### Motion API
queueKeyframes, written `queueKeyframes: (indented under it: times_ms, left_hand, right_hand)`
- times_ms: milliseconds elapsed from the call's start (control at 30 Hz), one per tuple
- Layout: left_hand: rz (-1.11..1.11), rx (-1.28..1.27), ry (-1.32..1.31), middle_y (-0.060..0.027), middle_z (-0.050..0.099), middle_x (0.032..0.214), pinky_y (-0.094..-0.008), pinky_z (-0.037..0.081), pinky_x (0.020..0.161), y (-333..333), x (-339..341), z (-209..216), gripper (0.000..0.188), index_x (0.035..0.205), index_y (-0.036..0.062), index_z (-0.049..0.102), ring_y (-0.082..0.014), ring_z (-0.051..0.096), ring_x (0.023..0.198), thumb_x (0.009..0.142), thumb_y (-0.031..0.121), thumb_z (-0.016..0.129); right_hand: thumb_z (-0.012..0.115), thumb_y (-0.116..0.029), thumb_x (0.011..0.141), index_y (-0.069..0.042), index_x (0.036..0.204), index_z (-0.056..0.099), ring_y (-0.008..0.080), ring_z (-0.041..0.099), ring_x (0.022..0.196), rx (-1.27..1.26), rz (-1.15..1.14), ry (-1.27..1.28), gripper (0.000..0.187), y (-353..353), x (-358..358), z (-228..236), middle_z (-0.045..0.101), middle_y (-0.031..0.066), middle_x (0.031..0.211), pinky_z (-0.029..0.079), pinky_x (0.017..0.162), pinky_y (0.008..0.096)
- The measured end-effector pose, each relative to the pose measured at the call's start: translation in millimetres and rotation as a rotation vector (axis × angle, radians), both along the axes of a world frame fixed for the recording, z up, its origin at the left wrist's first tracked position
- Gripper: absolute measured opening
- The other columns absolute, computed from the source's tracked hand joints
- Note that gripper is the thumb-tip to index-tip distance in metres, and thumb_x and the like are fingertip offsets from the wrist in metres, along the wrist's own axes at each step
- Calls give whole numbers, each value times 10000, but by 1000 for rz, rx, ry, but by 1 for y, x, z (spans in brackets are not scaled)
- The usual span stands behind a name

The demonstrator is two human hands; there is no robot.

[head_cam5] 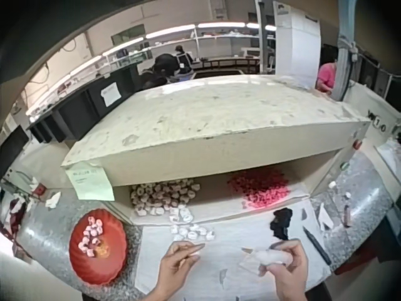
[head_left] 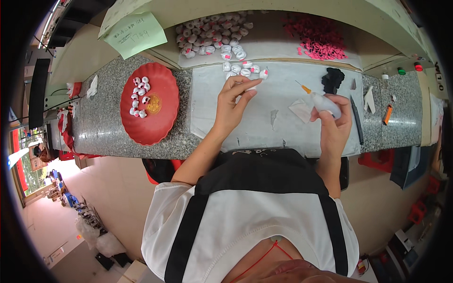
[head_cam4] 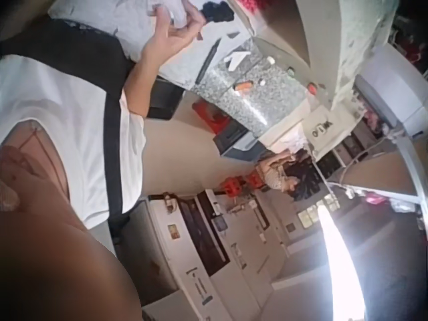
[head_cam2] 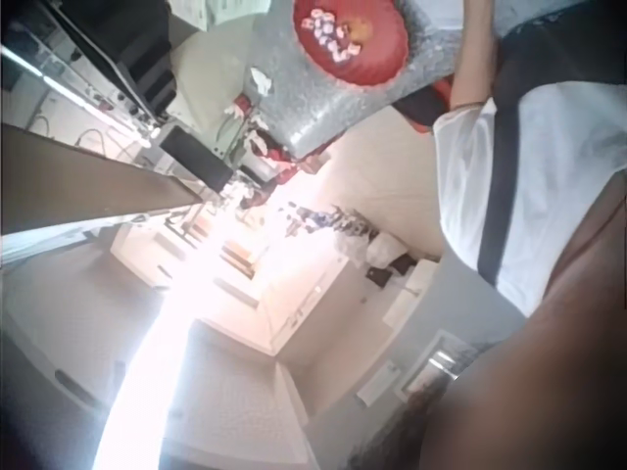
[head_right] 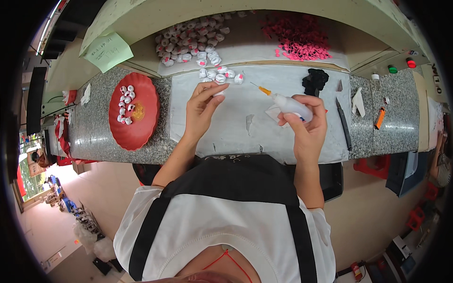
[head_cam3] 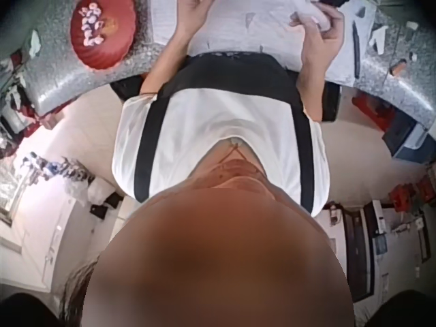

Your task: Assembling small toy figurines by gluing small pink bows onto white cat heads.

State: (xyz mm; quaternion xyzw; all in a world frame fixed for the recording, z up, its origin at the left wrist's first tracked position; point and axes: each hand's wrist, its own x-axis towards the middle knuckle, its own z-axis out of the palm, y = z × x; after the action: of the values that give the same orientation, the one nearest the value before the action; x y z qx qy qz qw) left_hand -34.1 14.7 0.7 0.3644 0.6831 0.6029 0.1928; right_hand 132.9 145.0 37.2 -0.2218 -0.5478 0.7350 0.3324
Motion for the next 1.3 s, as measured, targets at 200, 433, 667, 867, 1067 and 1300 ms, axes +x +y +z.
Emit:
queueKeyframes:
  times_ms: [200,433,667,867,1067,1300]
  left_hand:
    - [-131,313,-461,-68,490,955,-211,392,710,-1,17,26,256,977,-7,500,-110,482,814,724,-31,528]
    - [-121,466,-605,-162,488,1013,-292,407,797,-5,26,38,307,994,-24,436,-181,497,915,705,-39,537]
    - [-161,444,-621,-165,489,1011,-274,388,809,-10,24,42,332,1006,-18,430,-176,495,923,696,-34,549]
    - [-185,432,-639,-152,498,1000,-274,379,819,-9,26,44,331,1002,-14,436,-173,497,917,693,-33,553]
    - [-179,435,-649,-154,498,994,-281,385,816,-9,26,41,332,1003,-17,433,-174,500,913,694,-26,553]
    - [-197,427,-649,-157,501,992,-280,385,811,-10,26,43,334,1006,-16,433,-174,500,916,694,-27,551]
  right_hand:
    - [611,-19,622,-15,861,433,130,459,712,-136,-233,358,298,-7,-10,29,442,116,886,391,587,229]
    - [742,-86,538,-46,869,445,147,483,581,785,-137,283,447,-26,-12,35,461,101,832,407,517,229]
    - [707,-114,588,-51,839,436,149,466,558,861,-119,236,375,-37,-16,36,461,86,781,425,523,256]
    - [708,-100,578,-47,843,440,156,476,562,886,-93,235,381,-38,-17,36,466,91,783,429,529,256]
    - [712,-93,566,-41,845,444,154,472,565,901,-56,226,390,-37,-14,38,463,93,786,431,542,262]
    - [702,-76,574,-38,848,449,152,467,565,903,-101,272,375,-36,-15,35,455,90,790,435,533,257]
